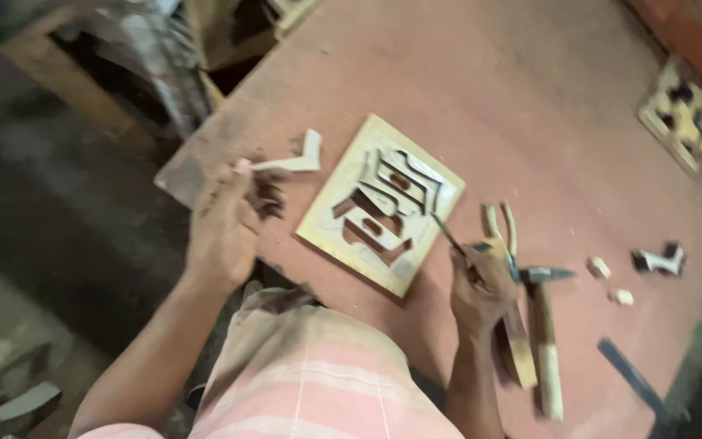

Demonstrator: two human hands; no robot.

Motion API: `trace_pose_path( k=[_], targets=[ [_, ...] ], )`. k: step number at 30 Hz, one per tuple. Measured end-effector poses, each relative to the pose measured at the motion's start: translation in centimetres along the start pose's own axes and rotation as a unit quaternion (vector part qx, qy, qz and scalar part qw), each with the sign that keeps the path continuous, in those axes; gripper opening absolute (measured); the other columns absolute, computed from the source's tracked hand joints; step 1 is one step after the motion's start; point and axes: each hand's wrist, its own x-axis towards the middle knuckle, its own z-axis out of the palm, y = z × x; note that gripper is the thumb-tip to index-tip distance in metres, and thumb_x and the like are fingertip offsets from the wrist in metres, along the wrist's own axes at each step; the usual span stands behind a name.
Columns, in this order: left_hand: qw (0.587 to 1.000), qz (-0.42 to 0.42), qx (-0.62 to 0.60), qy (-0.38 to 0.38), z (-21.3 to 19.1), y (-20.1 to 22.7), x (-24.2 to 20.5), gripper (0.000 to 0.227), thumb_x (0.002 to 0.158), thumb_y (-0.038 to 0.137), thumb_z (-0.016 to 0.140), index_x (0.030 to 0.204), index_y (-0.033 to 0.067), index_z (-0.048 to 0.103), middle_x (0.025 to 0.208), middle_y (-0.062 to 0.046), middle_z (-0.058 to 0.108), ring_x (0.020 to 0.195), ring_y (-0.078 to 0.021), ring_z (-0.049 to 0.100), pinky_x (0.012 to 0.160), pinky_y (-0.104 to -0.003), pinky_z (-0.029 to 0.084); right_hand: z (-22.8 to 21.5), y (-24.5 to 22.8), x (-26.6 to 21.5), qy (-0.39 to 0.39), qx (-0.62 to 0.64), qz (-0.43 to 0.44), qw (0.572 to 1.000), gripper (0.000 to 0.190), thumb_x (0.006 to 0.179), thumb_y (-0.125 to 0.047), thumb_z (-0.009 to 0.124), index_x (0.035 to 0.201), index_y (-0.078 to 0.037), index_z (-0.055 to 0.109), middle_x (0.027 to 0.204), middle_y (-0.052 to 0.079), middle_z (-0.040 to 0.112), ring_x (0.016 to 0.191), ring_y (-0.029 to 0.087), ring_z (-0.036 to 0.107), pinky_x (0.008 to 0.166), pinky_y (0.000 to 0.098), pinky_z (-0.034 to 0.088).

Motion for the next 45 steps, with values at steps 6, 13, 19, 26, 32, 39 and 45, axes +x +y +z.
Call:
trace_pose_path(
  k=[6, 13, 19, 26, 32, 39, 45],
  targets=[
    [0.973, 0.000, 0.225, -0.048, 1.1, -4.2, -1.9, 0.026, 0.100, 0.013, 0.064, 0.123, 0.0006, 0.060, 0.095, -0.007, 0.070, 0.075, -0.0099, 0.059, 0.065, -0.025, 0.049, 0.9, -0.5, 1.6, -0.053, 0.405, 0.188, 0.893, 0.044, 0.099, -0.025, 0.029, 0.104, -0.003, 0.067, 0.083, 0.008, 0.071, 0.066, 0.010, 0.069, 0.059, 0.0230, 0.057],
    [0.891, 0.096, 0.443, -0.009, -0.1, -7.7, -1.8, 0.029, 0.095, 0.010, 0.072, 0.122, 0.0034, 0.064, 0.096, -0.004, 0.073, 0.078, -0.0114, 0.066, 0.072, -0.025, 0.054, 1.4, -0.2, 2.6, -0.220, 0.158, 0.109, 0.956, 0.018, 0.096, 0.007, 0.062, 0.112, 0.002, 0.068, 0.081, 0.013, 0.069, 0.063, 0.021, 0.065, 0.058, 0.0301, 0.051],
    [0.726, 0.344, 0.587, -0.095, 0.7, -7.3, -1.1, 0.027, 0.088, 0.007, 0.077, 0.114, 0.0068, 0.071, 0.103, -0.008, 0.070, 0.096, -0.0276, 0.064, 0.085, -0.041, 0.053, 5.3, -1.7, 2.6, -0.203, 0.053, 0.026, 0.977, 0.028, 0.090, -0.002, 0.072, 0.117, -0.002, 0.067, 0.099, 0.013, 0.077, 0.091, 0.026, 0.076, 0.072, 0.0327, 0.060],
    [0.658, 0.385, 0.638, -0.108, 1.6, -8.9, 0.6, 0.027, 0.088, 0.015, 0.079, 0.114, 0.0064, 0.077, 0.097, -0.005, 0.069, 0.092, -0.0238, 0.056, 0.084, -0.038, 0.047, 8.9, -2.8, 1.9, -0.126, 0.017, -0.036, 0.991, 0.014, 0.089, -0.007, 0.079, 0.102, -0.006, 0.078, 0.092, 0.012, 0.074, 0.079, 0.027, 0.071, 0.070, 0.0362, 0.057],
    [0.640, 0.397, 0.650, -0.106, 1.2, -9.4, 1.3, 0.024, 0.089, 0.009, 0.076, 0.112, 0.0066, 0.079, 0.089, -0.002, 0.067, 0.089, -0.0227, 0.056, 0.080, -0.039, 0.045, 9.3, -1.9, 1.7, -0.122, -0.065, -0.130, 0.982, 0.016, 0.087, -0.009, 0.080, 0.102, -0.008, 0.079, 0.093, 0.008, 0.076, 0.084, 0.027, 0.067, 0.079, 0.0390, 0.052],
    [0.627, 0.382, 0.671, -0.104, 0.9, -11.2, 0.0, 0.030, 0.089, 0.014, 0.072, 0.117, 0.0061, 0.077, 0.096, -0.007, 0.068, 0.096, -0.0270, 0.058, 0.086, -0.041, 0.046, 8.0, -0.8, 1.2, -0.175, -0.083, -0.073, 0.978, 0.014, 0.086, -0.012, 0.077, 0.099, -0.010, 0.081, 0.089, 0.009, 0.077, 0.086, 0.029, 0.069, 0.080, 0.0423, 0.053],
    [0.638, 0.334, 0.688, -0.092, 0.7, -9.2, -0.4, 0.036, 0.090, 0.022, 0.072, 0.121, 0.0051, 0.074, 0.106, -0.013, 0.070, 0.105, -0.0322, 0.060, 0.093, -0.044, 0.047, 8.1, -1.9, 1.9, -0.233, -0.060, -0.061, 0.969, 0.026, 0.087, -0.014, 0.071, 0.111, -0.009, 0.080, 0.089, 0.015, 0.076, 0.082, 0.031, 0.068, 0.078, 0.0417, 0.055]
  ],
)
